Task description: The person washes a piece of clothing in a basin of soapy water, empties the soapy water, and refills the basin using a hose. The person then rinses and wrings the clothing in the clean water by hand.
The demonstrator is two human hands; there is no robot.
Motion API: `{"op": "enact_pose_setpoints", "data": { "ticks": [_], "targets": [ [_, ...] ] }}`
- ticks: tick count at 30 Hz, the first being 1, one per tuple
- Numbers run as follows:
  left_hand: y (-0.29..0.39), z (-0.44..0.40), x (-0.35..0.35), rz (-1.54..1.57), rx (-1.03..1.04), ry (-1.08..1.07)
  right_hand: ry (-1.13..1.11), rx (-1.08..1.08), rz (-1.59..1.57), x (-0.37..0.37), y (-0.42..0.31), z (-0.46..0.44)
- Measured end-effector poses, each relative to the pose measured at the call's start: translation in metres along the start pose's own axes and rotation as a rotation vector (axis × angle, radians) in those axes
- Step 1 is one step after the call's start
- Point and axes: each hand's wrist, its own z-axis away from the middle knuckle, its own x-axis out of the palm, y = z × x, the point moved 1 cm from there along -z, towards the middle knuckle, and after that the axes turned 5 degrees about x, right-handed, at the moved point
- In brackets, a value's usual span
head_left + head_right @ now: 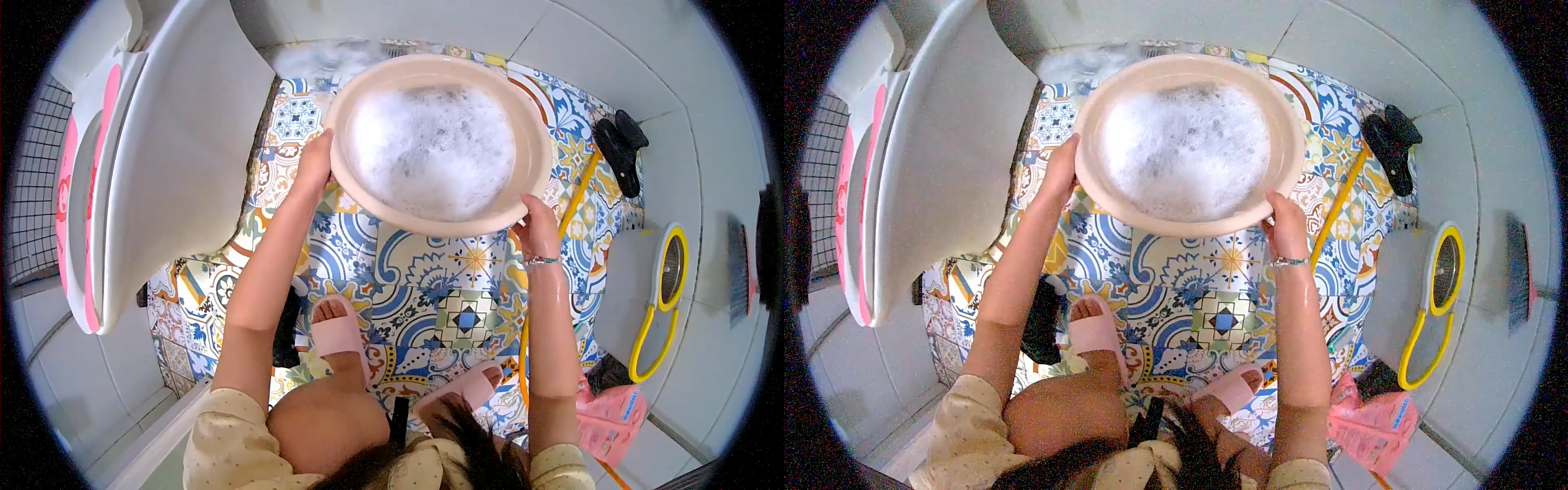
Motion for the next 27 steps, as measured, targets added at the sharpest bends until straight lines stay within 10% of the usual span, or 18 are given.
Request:
{"op": "enact_pose_setpoints", "data": {
  "ticks": [27],
  "targets": [
    [0.034,-0.024,0.009,0.77,-0.148,-0.113,-0.103,-0.453,-0.07,0.07,-0.075,0.01]
  ]
}}
